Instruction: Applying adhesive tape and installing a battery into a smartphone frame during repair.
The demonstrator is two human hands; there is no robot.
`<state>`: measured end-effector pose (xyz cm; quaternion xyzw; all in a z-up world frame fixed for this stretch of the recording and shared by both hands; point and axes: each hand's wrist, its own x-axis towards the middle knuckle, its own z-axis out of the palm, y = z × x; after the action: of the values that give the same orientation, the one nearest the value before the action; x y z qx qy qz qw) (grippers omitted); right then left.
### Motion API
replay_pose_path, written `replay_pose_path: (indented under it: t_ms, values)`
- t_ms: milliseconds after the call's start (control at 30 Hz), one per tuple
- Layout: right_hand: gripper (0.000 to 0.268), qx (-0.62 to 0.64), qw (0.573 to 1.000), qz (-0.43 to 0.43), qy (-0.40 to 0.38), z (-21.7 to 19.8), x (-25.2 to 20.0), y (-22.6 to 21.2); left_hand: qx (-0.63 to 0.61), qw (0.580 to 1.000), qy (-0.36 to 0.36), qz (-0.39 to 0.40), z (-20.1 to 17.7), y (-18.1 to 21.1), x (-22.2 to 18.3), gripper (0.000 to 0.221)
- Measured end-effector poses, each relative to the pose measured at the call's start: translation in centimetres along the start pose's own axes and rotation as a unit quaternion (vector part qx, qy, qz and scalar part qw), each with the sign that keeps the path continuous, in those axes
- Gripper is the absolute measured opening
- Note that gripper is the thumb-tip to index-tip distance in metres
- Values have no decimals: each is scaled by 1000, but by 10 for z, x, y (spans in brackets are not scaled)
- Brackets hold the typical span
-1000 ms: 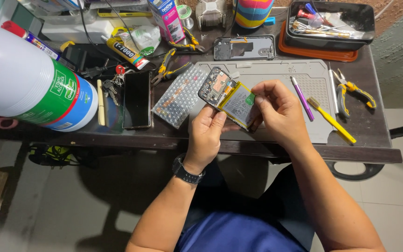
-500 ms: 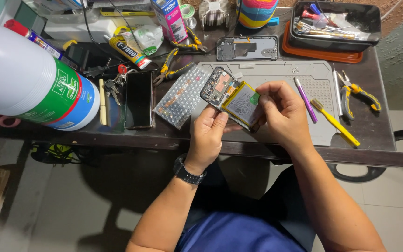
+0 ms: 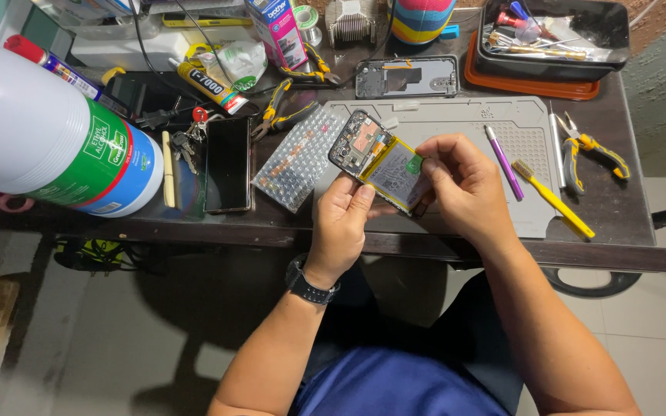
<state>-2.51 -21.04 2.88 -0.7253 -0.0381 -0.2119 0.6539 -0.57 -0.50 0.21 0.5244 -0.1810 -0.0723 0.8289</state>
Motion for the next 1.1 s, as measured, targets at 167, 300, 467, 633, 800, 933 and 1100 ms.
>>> replay_pose_path:
  t_ms: [167,300,467,633,800,933,1100]
  values:
    - [20,-3,1000,6,-11,-3,3,3,8,1000,-1,4,0,3,1,39]
    - [20,-30,999,6,-17,-3,0,4,7,1000,8,7,-3,-6,0,39]
    - [21,-19,1000,15,-17,-1,0,-2,7,1000,14,8,0,-1,-1,39]
    - [21,-19,999,20,-19,-3,-2,-3,12,1000,5,10,-3,-3,-2,39]
    - [19,-43,999,5,14,-2,-6,-5,5,1000,-3,17,-1,-1,-2,40]
    - [18,-57,998,-25,26,6,-10,-10,2,1000,3,23,-3,-7,-1,40]
    - [23,-168,972,-156,49,10,-11,-38,-24,999,13,27,-10,-21,0,41]
